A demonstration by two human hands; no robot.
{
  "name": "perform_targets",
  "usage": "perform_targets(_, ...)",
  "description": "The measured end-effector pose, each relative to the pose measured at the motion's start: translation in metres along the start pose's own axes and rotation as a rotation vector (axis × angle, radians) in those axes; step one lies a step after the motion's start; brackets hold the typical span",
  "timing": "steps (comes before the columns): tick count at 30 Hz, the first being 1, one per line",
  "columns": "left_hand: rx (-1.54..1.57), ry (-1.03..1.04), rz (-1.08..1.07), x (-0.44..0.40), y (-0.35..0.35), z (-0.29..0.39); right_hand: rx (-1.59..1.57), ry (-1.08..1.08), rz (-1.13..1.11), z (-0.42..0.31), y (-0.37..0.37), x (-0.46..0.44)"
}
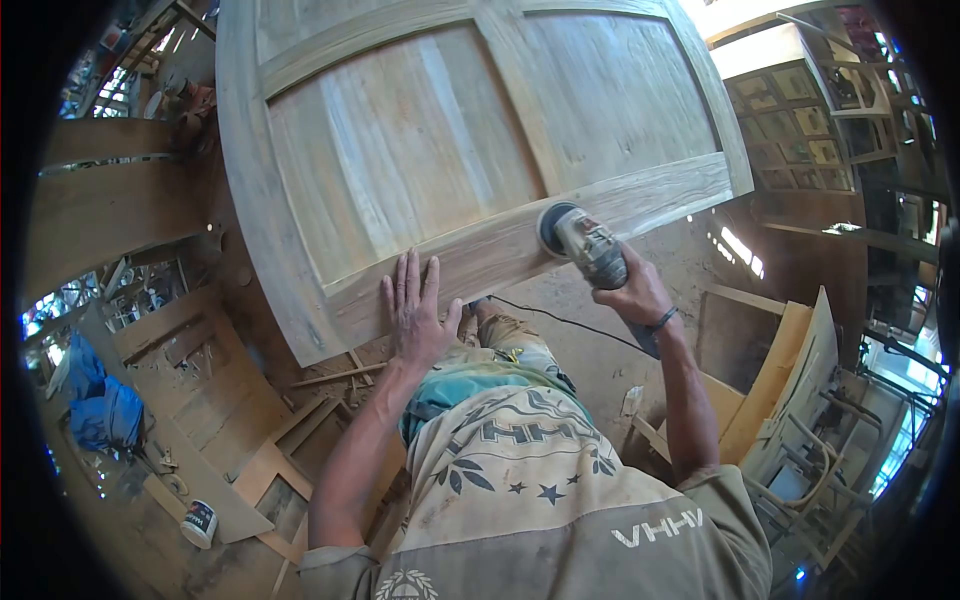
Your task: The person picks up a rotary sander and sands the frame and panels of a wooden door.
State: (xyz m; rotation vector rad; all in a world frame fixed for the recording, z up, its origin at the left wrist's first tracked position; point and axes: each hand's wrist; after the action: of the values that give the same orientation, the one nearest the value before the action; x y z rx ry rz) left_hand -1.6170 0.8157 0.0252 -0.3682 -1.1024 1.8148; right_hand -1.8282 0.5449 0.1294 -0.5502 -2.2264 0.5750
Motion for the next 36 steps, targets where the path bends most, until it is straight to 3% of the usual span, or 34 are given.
perform_targets(6, 0.023, 0.113, -0.021, -0.029, 0.024, 0.042, 0.017, 0.103, 0.195, 0.058, -0.066, 0.001)
perform_targets(11, 0.043, 0.156, -0.085, -0.015, 0.027, 0.041, -0.340, 0.255, 0.263, 0.065, -0.064, 0.009)
perform_targets(14, 0.043, 0.152, -0.085, 0.004, 0.017, 0.019, -0.384, 0.160, 0.196, 0.066, -0.024, 0.014)
perform_targets(20, -0.054, 0.010, -0.046, 0.070, -0.020, -0.058, -0.296, 0.076, -0.105, -0.030, 0.095, 0.036)
perform_targets(26, -0.143, -0.322, 0.055, 0.166, -0.063, -0.157, -0.037, -0.193, -0.384, -0.108, 0.205, 0.025)
perform_targets(28, -0.097, -0.522, 0.188, 0.194, -0.074, -0.175, 0.000, -0.210, -0.467, -0.137, 0.225, 0.019)
perform_targets(31, -0.053, -0.609, 0.308, 0.217, -0.079, -0.188, 0.057, -0.320, -0.501, -0.154, 0.252, 0.009)
perform_targets(33, -0.035, -0.610, 0.346, 0.214, -0.074, -0.189, 0.082, -0.402, -0.466, -0.159, 0.254, 0.001)
perform_targets(36, 0.119, -0.536, 0.392, 0.188, -0.069, -0.163, 0.171, -0.259, -0.500, -0.168, 0.220, -0.006)
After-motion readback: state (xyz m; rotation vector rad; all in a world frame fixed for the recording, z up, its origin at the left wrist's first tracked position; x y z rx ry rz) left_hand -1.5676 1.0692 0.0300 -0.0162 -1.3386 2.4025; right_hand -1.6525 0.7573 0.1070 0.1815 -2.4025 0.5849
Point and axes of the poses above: each hand's wrist, its own x-axis away from the middle knuckle, its own y-axis out of the palm, z = x × y, and after that the axes turned 5 degrees about -z, right-handed
